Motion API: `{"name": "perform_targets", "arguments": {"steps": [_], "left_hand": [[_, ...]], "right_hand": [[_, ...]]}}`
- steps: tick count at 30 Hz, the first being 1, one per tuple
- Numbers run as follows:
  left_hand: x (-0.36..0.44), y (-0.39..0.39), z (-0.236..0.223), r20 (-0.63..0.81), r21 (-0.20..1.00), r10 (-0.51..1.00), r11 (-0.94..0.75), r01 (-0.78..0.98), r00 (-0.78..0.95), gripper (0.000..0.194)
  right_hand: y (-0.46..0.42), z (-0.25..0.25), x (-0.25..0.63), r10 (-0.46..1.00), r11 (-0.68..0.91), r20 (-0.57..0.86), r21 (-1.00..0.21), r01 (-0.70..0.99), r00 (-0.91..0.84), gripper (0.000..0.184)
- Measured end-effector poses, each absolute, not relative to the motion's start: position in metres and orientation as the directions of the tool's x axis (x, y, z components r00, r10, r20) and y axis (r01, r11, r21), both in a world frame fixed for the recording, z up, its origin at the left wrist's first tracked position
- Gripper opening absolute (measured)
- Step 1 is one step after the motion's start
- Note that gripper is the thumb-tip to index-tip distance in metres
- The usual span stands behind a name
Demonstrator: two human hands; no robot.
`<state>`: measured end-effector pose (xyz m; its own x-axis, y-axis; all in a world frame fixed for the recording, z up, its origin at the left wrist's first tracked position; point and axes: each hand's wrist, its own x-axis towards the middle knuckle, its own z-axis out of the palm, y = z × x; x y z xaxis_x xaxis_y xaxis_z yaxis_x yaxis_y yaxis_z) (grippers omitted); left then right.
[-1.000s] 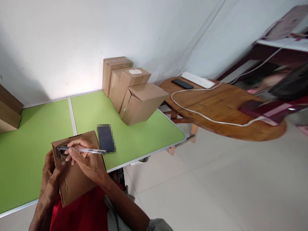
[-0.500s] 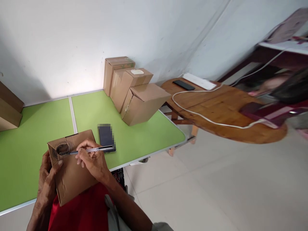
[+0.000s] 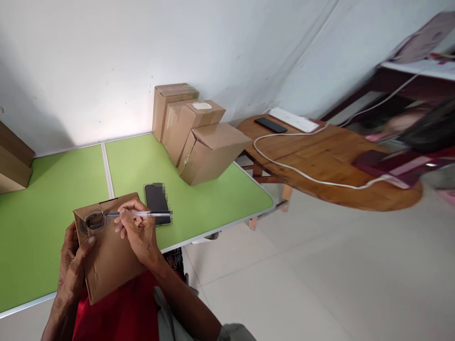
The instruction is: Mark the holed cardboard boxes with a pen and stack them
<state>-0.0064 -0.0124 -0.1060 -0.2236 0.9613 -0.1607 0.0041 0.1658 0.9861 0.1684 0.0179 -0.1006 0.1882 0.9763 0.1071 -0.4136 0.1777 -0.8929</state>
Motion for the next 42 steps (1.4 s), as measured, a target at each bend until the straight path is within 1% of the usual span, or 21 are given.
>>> {"name": "perform_targets", "arguments": {"steps": [2, 5, 7, 12, 15, 17, 19, 22, 23, 24, 25, 26, 27, 28, 29, 30, 32, 34, 38, 42], "left_hand": [[-0.006, -0.012, -0.105, -0.157, 0.987, 0.961, 0.162, 0.007, -0.229, 0.102], [-0.005, -0.012, -0.103, -0.166, 0.985, 0.963, 0.174, 0.020, -0.214, 0.105], [-0.004, -0.013, -0.102, -0.171, 0.983, 0.966, 0.180, 0.030, -0.193, 0.106], [-0.003, -0.014, -0.102, -0.176, 0.981, 0.972, 0.187, 0.059, -0.153, 0.100], [-0.003, -0.014, -0.103, -0.183, 0.979, 0.971, 0.194, 0.058, -0.152, 0.100], [-0.003, -0.013, -0.104, -0.192, 0.978, 0.968, 0.202, 0.046, -0.163, 0.102], [-0.006, -0.011, -0.104, -0.188, 0.980, 0.964, 0.196, 0.024, -0.187, 0.104], [-0.018, -0.008, -0.104, -0.175, 0.984, 0.947, 0.178, -0.014, -0.268, 0.099], [-0.024, -0.006, -0.104, -0.176, 0.984, 0.935, 0.176, -0.027, -0.309, 0.097], [-0.031, -0.005, -0.103, -0.182, 0.983, 0.918, 0.179, -0.041, -0.352, 0.094], [-0.038, -0.004, -0.102, -0.190, 0.981, 0.897, 0.184, -0.055, -0.400, 0.092], [-0.045, -0.004, -0.101, -0.199, 0.980, 0.873, 0.189, -0.066, -0.445, 0.089], [-0.051, -0.004, -0.100, -0.204, 0.979, 0.850, 0.192, -0.074, -0.486, 0.085], [-0.057, -0.004, -0.098, -0.203, 0.979, 0.829, 0.191, -0.079, -0.521, 0.082], [-0.062, -0.005, -0.096, -0.197, 0.980, 0.813, 0.186, -0.077, -0.548, 0.078], [-0.066, -0.006, -0.094, -0.189, 0.981, 0.801, 0.180, -0.072, -0.568, 0.074], [-0.071, -0.008, -0.092, -0.175, 0.983, 0.790, 0.172, -0.061, -0.588, 0.068], [-0.072, -0.009, -0.091, -0.174, 0.982, 0.781, 0.180, -0.051, -0.600, 0.065], [-0.067, -0.008, -0.094, -0.194, 0.979, 0.800, 0.195, -0.060, -0.567, 0.064], [-0.064, -0.006, -0.102, -0.211, 0.977, 0.840, 0.189, -0.095, -0.499, 0.061]], "right_hand": [[0.018, -0.099, 0.170, 0.970, 0.193, 0.108, -0.890, -0.413, 0.219, 0.049], [0.020, -0.097, 0.170, 0.970, 0.198, 0.119, -0.892, -0.406, 0.211, 0.050], [0.022, -0.097, 0.167, 0.976, 0.187, 0.122, -0.896, -0.402, 0.183, 0.050], [0.021, -0.101, 0.158, 0.987, 0.154, 0.124, -0.899, -0.410, 0.099, 0.048], [0.017, -0.099, 0.155, 0.991, 0.129, 0.126, -0.907, -0.401, 0.033, 0.044], [0.016, -0.096, 0.157, 0.991, 0.120, 0.132, -0.907, -0.403, -0.002, 0.046], [0.018, -0.094, 0.162, 0.990, 0.134, 0.136, -0.900, -0.414, 0.025, 0.050], [0.030, -0.098, 0.179, 0.973, 0.196, 0.134, -0.905, -0.377, 0.186, 0.056], [0.037, -0.101, 0.185, 0.961, 0.207, 0.130, -0.925, -0.319, 0.244, 0.057], [0.044, -0.104, 0.191, 0.951, 0.193, 0.128, -0.957, -0.218, 0.281, 0.057], [0.051, -0.108, 0.195, 0.953, 0.144, 0.124, -0.988, -0.051, 0.276, 0.057], [0.058, -0.112, 0.197, 0.966, 0.071, 0.108, -0.985, 0.159, 0.235, 0.055], [0.064, -0.115, 0.196, 0.982, 0.000, 0.069, -0.929, 0.370, 0.174, 0.051], [0.069, -0.118, 0.193, 0.994, -0.053, 0.010, -0.837, 0.544, 0.113, 0.046], [0.074, -0.121, 0.188, 0.996, -0.083, -0.053, -0.745, 0.662, 0.065, 0.039], [0.077, -0.123, 0.180, 0.994, -0.100, -0.107, -0.679, 0.727, 0.036, 0.032], [0.083, -0.126, 0.164, 0.985, -0.131, -0.167, -0.631, 0.765, 0.031, 0.022], [0.086, -0.128, 0.151, 0.978, -0.151, -0.207, -0.587, 0.795, 0.032, 0.020], [0.086, -0.125, 0.147, 0.975, -0.147, -0.221, -0.534, 0.833, 0.030, 0.028], [0.070, -0.123, 0.171, 0.985, -0.153, -0.150, -0.499, 0.853, 0.089, 0.035]]}}
